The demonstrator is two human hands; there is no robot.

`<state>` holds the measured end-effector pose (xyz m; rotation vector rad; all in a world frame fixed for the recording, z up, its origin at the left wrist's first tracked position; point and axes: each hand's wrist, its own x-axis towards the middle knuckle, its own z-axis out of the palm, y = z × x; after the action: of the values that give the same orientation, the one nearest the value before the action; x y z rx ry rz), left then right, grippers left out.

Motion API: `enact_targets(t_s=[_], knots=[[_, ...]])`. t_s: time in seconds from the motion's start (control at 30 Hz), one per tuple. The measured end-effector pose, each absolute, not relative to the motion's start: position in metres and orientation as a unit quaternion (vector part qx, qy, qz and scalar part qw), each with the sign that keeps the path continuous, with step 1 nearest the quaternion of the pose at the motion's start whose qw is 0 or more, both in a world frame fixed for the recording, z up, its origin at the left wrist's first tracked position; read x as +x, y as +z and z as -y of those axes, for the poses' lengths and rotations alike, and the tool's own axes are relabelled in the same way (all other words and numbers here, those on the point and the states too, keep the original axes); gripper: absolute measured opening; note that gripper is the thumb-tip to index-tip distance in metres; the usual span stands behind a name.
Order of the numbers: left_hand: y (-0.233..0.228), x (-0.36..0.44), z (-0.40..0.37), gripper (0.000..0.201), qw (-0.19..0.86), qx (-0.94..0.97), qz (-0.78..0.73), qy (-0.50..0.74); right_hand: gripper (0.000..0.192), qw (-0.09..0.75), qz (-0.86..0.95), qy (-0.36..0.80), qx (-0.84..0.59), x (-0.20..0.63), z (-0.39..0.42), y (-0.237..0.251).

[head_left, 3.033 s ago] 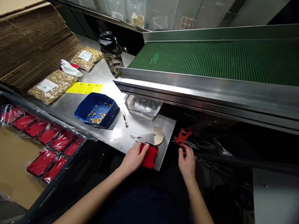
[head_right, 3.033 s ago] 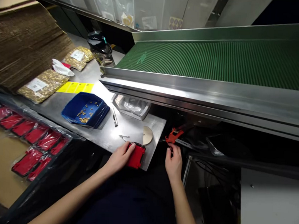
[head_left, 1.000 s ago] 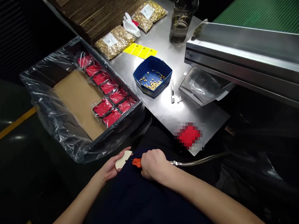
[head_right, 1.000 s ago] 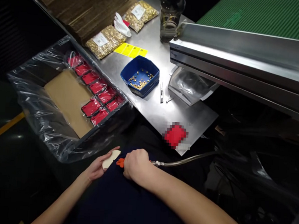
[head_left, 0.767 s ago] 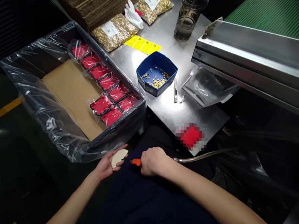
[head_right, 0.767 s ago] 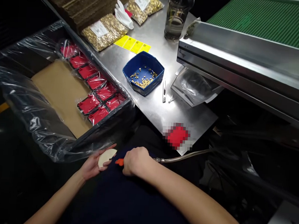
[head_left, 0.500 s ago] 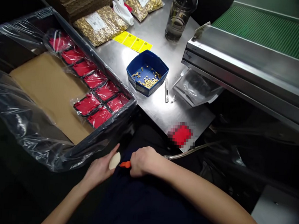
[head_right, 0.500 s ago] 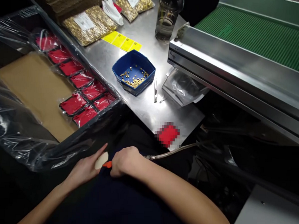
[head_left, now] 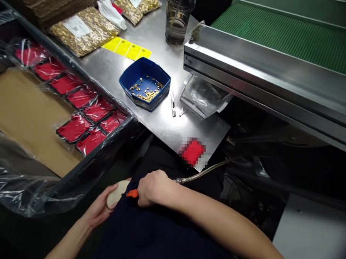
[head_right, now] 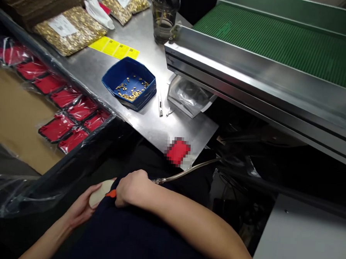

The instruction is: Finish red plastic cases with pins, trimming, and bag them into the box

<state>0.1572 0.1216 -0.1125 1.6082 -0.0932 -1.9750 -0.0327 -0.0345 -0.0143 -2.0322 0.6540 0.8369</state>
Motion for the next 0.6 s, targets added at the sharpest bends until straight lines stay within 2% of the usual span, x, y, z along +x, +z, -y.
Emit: enact_targets(t_s=[0.07, 0.13, 0.23, 0.3, 0.37, 0.43, 0.5, 0.53, 0.6], knots=[[-0.102, 0.159, -0.113, 0.072, 0.243, 0.656, 0.186, -0.69, 0.033, 0.414, -0.26, 0.347, -0.8, -0.035, 0.038, -0.012], [-0.091, 0.162, -0.102, 0.083, 0.144, 0.689, 0.37, -0.606, 0.034, 0.421, -0.257, 0.355, -0.794, -0.035, 0.042, -0.01], [-0.079, 0.167, -0.089, 0.084, 0.054, 0.673, 0.5, -0.542, 0.034, 0.425, -0.257, 0.355, -0.792, -0.041, 0.048, -0.005], [-0.075, 0.168, -0.082, 0.071, 0.081, 0.677, 0.48, -0.552, 0.029, 0.421, -0.269, 0.35, -0.792, -0.061, 0.049, 0.007], [-0.071, 0.167, -0.076, 0.057, 0.147, 0.694, 0.39, -0.587, 0.024, 0.407, -0.29, 0.323, -0.804, -0.097, 0.044, 0.03], [-0.063, 0.16, -0.069, 0.054, 0.216, 0.692, 0.264, -0.636, 0.024, 0.379, -0.322, 0.238, -0.835, -0.149, 0.031, 0.059], [-0.053, 0.148, -0.06, 0.052, 0.268, 0.674, 0.157, -0.67, 0.034, 0.395, -0.404, 0.163, -0.809, -0.207, 0.012, 0.084], [-0.047, 0.14, -0.055, 0.049, 0.288, 0.667, 0.122, -0.676, 0.035, 0.406, -0.443, 0.126, -0.79, -0.236, 0.002, 0.091], [-0.038, 0.122, -0.038, 0.043, 0.314, 0.66, 0.091, -0.676, 0.032, 0.357, -0.533, 0.094, -0.761, -0.288, -0.012, 0.088]])
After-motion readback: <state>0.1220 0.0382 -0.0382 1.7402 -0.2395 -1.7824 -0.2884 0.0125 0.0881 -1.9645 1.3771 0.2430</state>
